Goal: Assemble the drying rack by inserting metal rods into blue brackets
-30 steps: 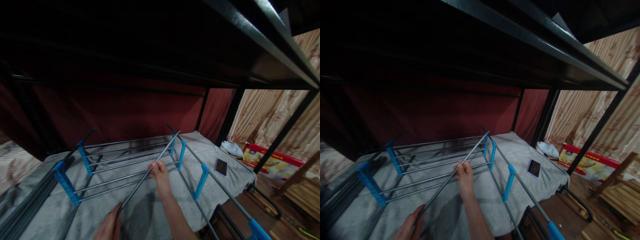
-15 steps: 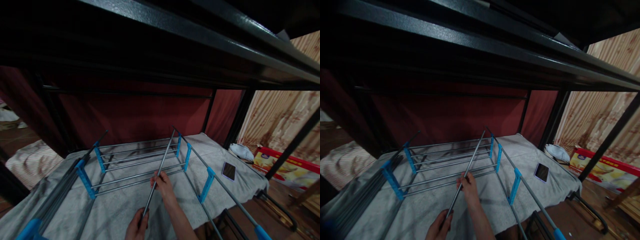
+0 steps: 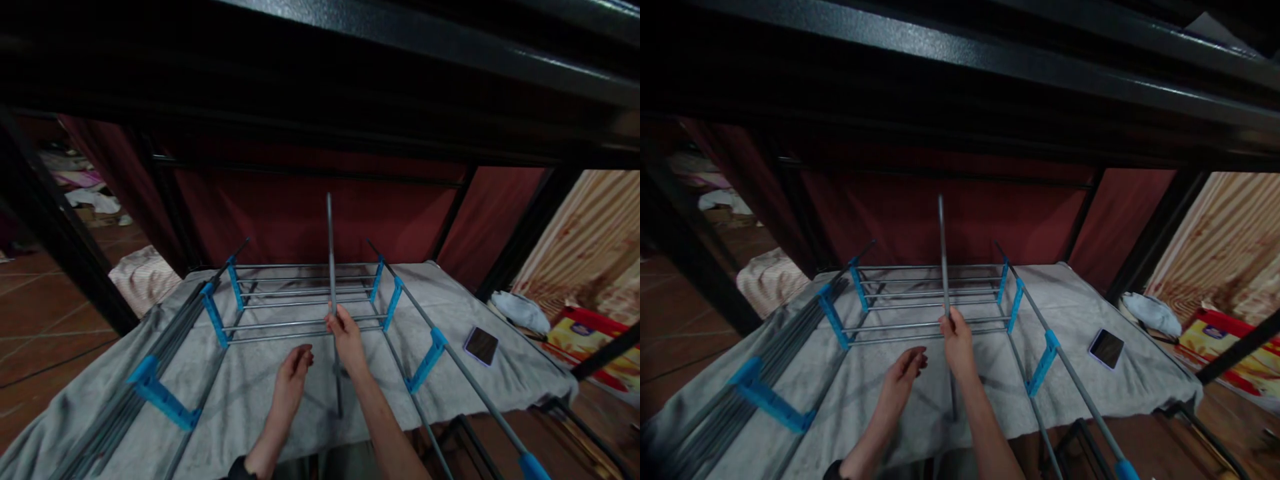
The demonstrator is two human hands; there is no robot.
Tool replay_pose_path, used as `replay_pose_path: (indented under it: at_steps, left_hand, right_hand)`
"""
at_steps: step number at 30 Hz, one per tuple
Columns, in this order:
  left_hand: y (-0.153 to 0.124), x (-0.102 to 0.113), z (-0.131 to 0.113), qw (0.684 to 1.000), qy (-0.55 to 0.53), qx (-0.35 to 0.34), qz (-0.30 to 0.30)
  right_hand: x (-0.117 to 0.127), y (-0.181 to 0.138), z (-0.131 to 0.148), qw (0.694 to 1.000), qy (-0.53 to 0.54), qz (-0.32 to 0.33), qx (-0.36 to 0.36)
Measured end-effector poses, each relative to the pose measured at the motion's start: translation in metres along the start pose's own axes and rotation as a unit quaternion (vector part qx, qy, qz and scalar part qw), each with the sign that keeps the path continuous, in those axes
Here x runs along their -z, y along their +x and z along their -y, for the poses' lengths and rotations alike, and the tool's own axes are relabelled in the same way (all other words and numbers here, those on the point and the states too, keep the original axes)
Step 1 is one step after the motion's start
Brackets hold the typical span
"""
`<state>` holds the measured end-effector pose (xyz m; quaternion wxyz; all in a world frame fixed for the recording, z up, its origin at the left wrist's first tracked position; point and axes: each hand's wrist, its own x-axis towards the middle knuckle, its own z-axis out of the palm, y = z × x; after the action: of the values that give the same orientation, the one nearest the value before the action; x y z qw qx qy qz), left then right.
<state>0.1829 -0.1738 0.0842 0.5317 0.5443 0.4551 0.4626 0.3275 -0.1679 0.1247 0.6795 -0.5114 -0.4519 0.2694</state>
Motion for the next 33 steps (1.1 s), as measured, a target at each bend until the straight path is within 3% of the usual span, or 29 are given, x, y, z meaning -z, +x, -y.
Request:
replay_pose_path:
  at_steps: [4, 8, 16, 26, 30, 33]
  left_hand:
    - [0.009, 0.011, -0.023, 0.995, -0.087, -0.019, -0.049]
    - [0.01, 0.014, -0.037, 0.979, -0.185, -0.038, -0.075]
    - [0.007, 0.021, -0.017, 0.955, -0.287, 0.043, -0.062]
    - [0.01, 0.039, 0.032, 0.924, -0.334, 0.127, -0.133]
    - [0.013, 0.049, 0.046, 0.905, -0.358, 0.165, -0.161]
    - [0.016, 0.052, 0.053, 0.891, -0.372, 0.196, -0.169]
  right_hand:
    - [-0.001, -0.006, 0.003, 0.989, -0.111, 0.054, 0.077]
    - [-0.003, -0.016, -0.006, 0.974, -0.161, 0.138, 0.084]
    - [0.008, -0.04, -0.032, 0.918, -0.307, 0.218, 0.123]
    - [0.052, -0.059, -0.09, 0.855, -0.472, 0.149, 0.153]
    - [0.076, -0.061, -0.102, 0.848, -0.502, 0.077, 0.15]
    - [0.091, -0.065, -0.107, 0.853, -0.499, -0.011, 0.153]
